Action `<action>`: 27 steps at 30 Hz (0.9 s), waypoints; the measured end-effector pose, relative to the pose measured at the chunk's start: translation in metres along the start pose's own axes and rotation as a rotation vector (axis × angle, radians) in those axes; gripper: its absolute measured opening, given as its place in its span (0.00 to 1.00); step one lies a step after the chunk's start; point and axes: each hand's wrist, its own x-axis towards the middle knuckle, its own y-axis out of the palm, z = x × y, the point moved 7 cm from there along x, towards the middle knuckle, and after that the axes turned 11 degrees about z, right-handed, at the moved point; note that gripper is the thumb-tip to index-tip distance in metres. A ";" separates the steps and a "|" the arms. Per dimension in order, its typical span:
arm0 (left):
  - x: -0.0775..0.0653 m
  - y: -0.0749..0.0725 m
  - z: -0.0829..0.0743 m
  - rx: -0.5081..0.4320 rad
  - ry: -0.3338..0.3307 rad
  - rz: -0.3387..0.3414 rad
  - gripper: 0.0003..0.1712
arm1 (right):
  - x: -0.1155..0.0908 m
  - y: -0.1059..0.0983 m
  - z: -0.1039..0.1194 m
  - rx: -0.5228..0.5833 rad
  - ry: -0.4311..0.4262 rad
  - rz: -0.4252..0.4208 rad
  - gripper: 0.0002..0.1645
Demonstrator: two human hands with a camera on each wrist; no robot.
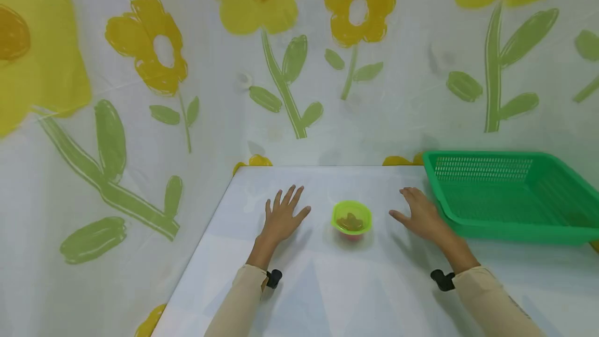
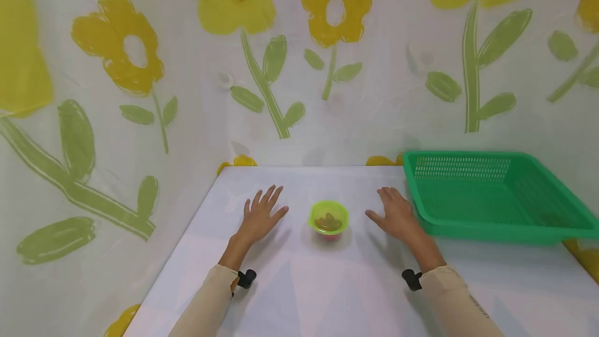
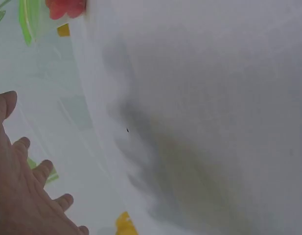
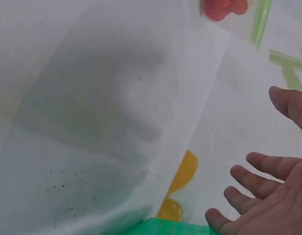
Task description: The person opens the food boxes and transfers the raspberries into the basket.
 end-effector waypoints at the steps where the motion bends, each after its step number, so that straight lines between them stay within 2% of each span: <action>1: 0.001 -0.001 -0.001 -0.001 0.010 -0.006 0.43 | 0.000 -0.002 0.001 0.016 -0.009 -0.012 0.42; 7: 0.001 -0.001 -0.014 -0.047 0.106 -0.036 0.44 | -0.004 0.001 0.006 0.134 -0.027 0.035 0.47; 13: -0.011 0.003 -0.028 -0.110 0.202 -0.053 0.43 | -0.006 0.022 0.011 0.259 -0.041 0.095 0.51; 16: -0.015 0.007 -0.031 -0.166 0.235 -0.053 0.42 | -0.007 0.032 0.012 0.282 -0.042 0.114 0.53; 21: -0.015 0.010 -0.036 -0.264 0.286 -0.076 0.42 | -0.004 0.039 0.013 0.307 -0.049 0.107 0.53; 27: -0.012 0.014 -0.042 -0.319 0.317 -0.066 0.41 | 0.000 0.049 0.015 0.329 -0.055 0.122 0.53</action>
